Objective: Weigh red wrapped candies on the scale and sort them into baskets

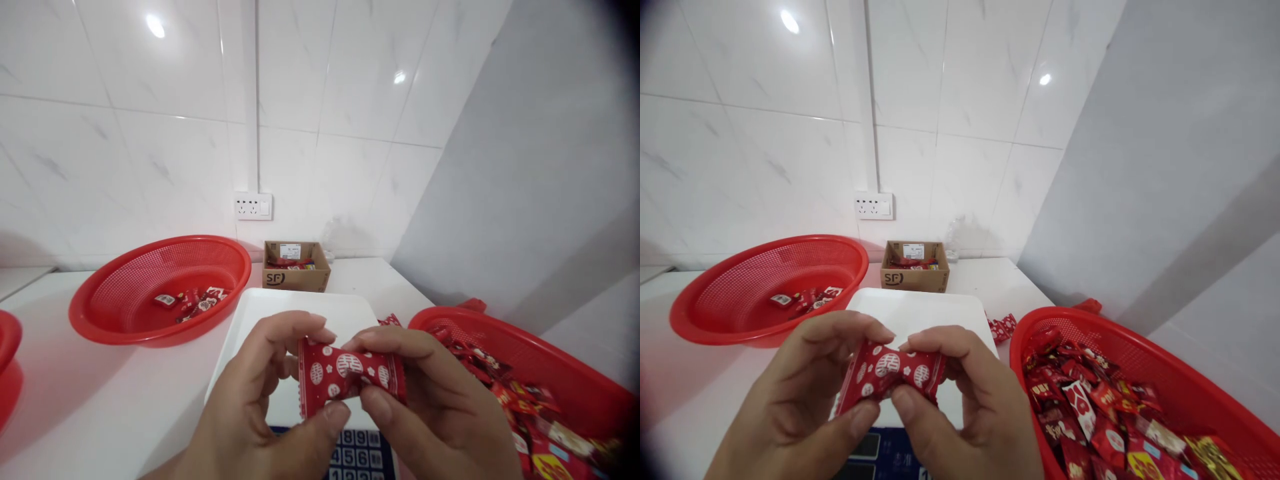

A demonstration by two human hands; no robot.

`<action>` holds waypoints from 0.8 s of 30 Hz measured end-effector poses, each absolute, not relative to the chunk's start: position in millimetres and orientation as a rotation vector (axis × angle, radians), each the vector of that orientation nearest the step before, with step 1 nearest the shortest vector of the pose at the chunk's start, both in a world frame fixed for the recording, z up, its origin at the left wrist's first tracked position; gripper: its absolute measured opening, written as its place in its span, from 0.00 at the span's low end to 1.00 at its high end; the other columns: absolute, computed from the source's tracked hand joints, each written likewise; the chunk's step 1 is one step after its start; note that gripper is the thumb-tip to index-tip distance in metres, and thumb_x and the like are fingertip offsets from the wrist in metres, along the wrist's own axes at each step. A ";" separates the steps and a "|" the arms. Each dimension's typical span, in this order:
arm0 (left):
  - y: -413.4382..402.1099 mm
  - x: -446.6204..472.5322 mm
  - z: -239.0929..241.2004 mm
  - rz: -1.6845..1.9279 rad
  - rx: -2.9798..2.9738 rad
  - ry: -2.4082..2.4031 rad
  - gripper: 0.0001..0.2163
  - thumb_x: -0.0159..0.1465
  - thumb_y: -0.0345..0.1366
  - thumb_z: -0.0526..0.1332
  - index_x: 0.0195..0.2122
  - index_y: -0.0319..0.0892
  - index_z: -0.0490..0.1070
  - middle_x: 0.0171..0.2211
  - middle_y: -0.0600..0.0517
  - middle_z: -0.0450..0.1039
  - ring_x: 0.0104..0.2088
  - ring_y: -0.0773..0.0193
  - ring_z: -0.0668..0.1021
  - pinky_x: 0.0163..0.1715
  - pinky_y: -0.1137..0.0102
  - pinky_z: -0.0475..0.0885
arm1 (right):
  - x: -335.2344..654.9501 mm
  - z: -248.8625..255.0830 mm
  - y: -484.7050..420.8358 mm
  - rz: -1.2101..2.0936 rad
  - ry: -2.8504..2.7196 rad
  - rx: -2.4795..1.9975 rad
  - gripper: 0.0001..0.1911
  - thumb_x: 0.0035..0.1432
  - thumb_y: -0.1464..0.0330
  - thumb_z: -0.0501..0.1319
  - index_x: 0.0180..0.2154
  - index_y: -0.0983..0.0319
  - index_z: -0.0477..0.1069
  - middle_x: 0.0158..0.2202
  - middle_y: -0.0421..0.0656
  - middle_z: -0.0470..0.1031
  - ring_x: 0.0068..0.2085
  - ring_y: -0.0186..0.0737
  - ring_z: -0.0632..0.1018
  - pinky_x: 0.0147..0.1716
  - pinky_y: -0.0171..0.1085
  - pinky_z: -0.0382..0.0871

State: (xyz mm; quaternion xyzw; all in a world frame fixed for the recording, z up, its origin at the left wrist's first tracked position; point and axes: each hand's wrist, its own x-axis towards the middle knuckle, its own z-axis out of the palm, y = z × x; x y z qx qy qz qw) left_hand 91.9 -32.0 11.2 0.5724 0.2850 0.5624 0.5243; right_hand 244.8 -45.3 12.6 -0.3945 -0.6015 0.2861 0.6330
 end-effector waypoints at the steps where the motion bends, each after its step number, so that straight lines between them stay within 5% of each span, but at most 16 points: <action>1: -32.5 92.1 11.4 1.376 1.364 0.689 0.17 0.54 0.31 0.67 0.44 0.47 0.69 0.38 0.50 0.75 0.35 0.64 0.77 0.35 0.72 0.75 | 245.3 13.4 -45.5 0.669 -1.378 -0.911 0.08 0.51 0.68 0.65 0.37 0.57 0.74 0.31 0.43 0.78 0.30 0.38 0.79 0.28 0.34 0.76; 8: -30.6 91.7 13.8 1.354 1.279 0.630 0.18 0.53 0.29 0.67 0.44 0.47 0.67 0.34 0.53 0.74 0.31 0.66 0.76 0.33 0.73 0.73 | 246.3 16.1 -47.5 0.706 -1.354 -0.931 0.06 0.49 0.66 0.67 0.33 0.57 0.77 0.24 0.40 0.78 0.23 0.38 0.78 0.23 0.34 0.75; 24: -28.7 88.1 13.4 1.236 1.357 0.668 0.13 0.54 0.31 0.66 0.41 0.46 0.68 0.34 0.53 0.72 0.31 0.67 0.73 0.31 0.74 0.71 | 245.9 11.9 -47.3 0.785 -1.300 -0.896 0.08 0.51 0.62 0.65 0.35 0.56 0.75 0.28 0.41 0.78 0.26 0.38 0.78 0.25 0.33 0.75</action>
